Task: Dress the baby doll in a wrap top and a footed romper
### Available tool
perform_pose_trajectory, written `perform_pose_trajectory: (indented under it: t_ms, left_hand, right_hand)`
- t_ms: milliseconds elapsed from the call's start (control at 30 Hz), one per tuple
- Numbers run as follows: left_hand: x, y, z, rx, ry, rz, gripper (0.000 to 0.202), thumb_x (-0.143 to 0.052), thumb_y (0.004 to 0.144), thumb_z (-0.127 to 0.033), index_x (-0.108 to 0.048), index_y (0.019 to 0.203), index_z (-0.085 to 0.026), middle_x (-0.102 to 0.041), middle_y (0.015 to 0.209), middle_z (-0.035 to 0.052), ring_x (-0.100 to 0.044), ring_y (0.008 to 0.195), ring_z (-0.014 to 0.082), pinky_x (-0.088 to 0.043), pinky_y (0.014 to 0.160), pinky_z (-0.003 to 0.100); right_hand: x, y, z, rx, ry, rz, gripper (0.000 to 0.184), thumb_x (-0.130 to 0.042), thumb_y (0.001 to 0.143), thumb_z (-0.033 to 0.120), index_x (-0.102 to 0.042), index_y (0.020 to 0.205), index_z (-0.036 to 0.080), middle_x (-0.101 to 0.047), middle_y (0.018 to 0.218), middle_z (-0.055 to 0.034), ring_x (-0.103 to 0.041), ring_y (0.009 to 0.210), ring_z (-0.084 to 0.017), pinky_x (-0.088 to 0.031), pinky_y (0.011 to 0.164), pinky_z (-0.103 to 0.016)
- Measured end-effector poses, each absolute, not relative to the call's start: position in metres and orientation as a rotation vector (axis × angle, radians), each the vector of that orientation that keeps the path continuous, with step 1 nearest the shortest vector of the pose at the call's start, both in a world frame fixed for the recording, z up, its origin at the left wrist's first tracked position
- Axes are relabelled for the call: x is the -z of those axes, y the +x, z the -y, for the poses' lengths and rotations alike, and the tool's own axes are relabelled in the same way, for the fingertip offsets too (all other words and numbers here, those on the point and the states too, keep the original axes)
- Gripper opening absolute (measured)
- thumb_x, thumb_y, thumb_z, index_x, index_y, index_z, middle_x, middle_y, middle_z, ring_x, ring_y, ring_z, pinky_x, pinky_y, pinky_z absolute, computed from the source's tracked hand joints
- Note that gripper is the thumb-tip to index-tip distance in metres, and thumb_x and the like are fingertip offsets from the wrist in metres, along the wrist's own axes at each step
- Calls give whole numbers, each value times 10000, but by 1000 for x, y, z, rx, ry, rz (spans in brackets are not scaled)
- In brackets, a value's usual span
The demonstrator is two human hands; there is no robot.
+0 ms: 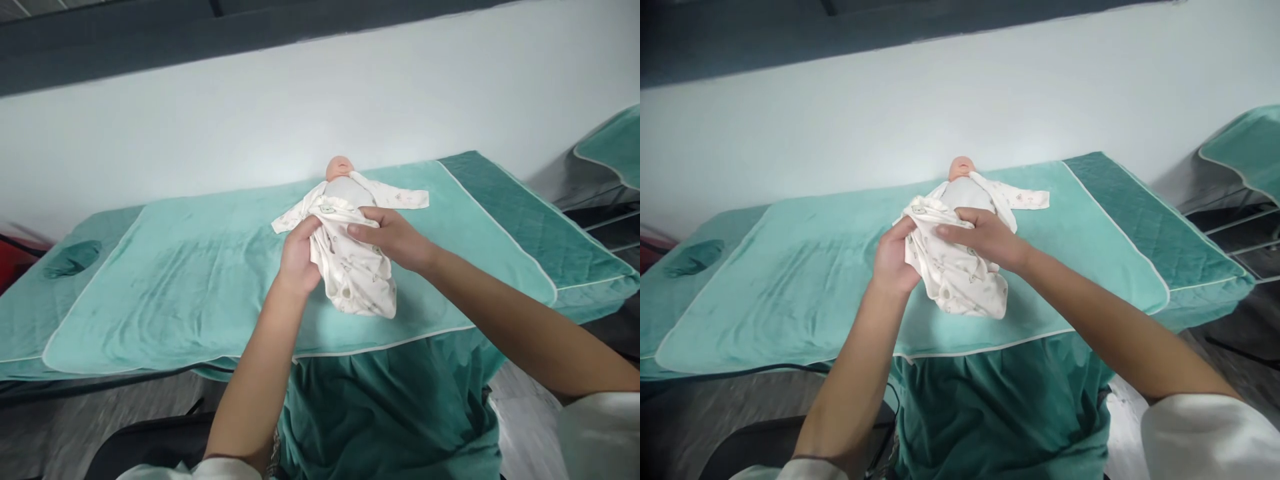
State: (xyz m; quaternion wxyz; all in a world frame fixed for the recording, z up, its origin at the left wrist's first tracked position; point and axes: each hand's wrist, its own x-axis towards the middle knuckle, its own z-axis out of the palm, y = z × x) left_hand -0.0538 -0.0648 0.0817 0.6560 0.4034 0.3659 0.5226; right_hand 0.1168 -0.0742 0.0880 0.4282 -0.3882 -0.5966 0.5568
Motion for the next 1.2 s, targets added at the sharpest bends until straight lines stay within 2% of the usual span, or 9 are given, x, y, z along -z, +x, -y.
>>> perform_pose_trajectory:
  t_ms: [200,333,467,567,667,800,933,1033,1200]
  left_hand:
    - [-65,-54,87,-890,995,-756,357,-816,722,-446,-778,959,-182,-778,849,83,-756,927,343,-615,783,453]
    - [-63,-48,98,-705,1180,-723,478,-925,649,-340,-776,1075,-181,-794,1079,104,-732,1086,338,-575,969,465]
    - [-65,-47,85,-1040,1053,-748,518,-902,675,-363,-755,1142,-193,-794,1121,100,-742,1083,318,-572,988,443]
    - [-67,-46,72,-1234,1025,-752,567,-894,657,-364,-742,1176,-192,-805,1058,86,-758,1037,307,-584,957,412]
    - [-68,-41,68,-1207,1034,-772,562,-892,648,-378,-746,1151,-176,-807,1004,87,-770,970,308,-601,903,407]
    - [-67,-41,78,-1001,1065,-747,507,-897,661,-441,-768,1058,-153,-802,978,114,-771,907,304,-607,853,405]
    - [-67,-50,88,-730,1174,-672,499,-944,606,-349,-780,1030,-142,-799,1004,132,-758,957,329,-601,862,413]
    - [-66,-56,89,-864,1148,-695,506,-930,630,-345,-773,1071,-151,-798,1035,131,-754,999,334,-598,877,412]
    - [-59,-53,84,-1112,1074,-747,475,-883,652,-350,-767,1062,-142,-802,997,110,-758,980,323,-596,879,407]
  right_hand:
    - [-96,112,63,-1337,-893,1320,508,-692,812,729,-625,915,237,-661,828,-23,-635,803,-194,-522,701,-316]
    - [-96,109,56,-1306,-994,1281,488,-707,811,712,-630,893,237,-638,777,-10,-625,753,-182,-505,656,-301]
    - [-90,117,54,-1324,-928,1295,452,-713,824,673,-645,862,228,-650,771,-5,-627,724,-170,-522,664,-301]
    - [-89,127,58,-1442,-905,1562,370,-848,734,512,-693,863,202,-705,817,-18,-672,798,-196,-548,729,-315]
    - [-91,134,63,-1518,-978,1650,316,-888,678,374,-728,865,175,-735,834,-45,-688,814,-216,-555,748,-337]
    - [-95,135,68,-1403,-928,1336,250,-787,775,410,-691,861,196,-718,837,-37,-672,794,-207,-539,691,-322]
    - [-97,138,70,-1428,-807,1263,247,-741,828,442,-648,853,214,-688,810,-20,-650,770,-192,-518,644,-301]
    - [-94,146,72,-1538,-767,1342,253,-789,788,408,-682,893,204,-721,868,-29,-666,807,-197,-537,673,-307]
    - [-80,157,77,-1748,-874,1661,388,-874,711,401,-767,1005,171,-773,940,-65,-721,867,-226,-574,797,-353]
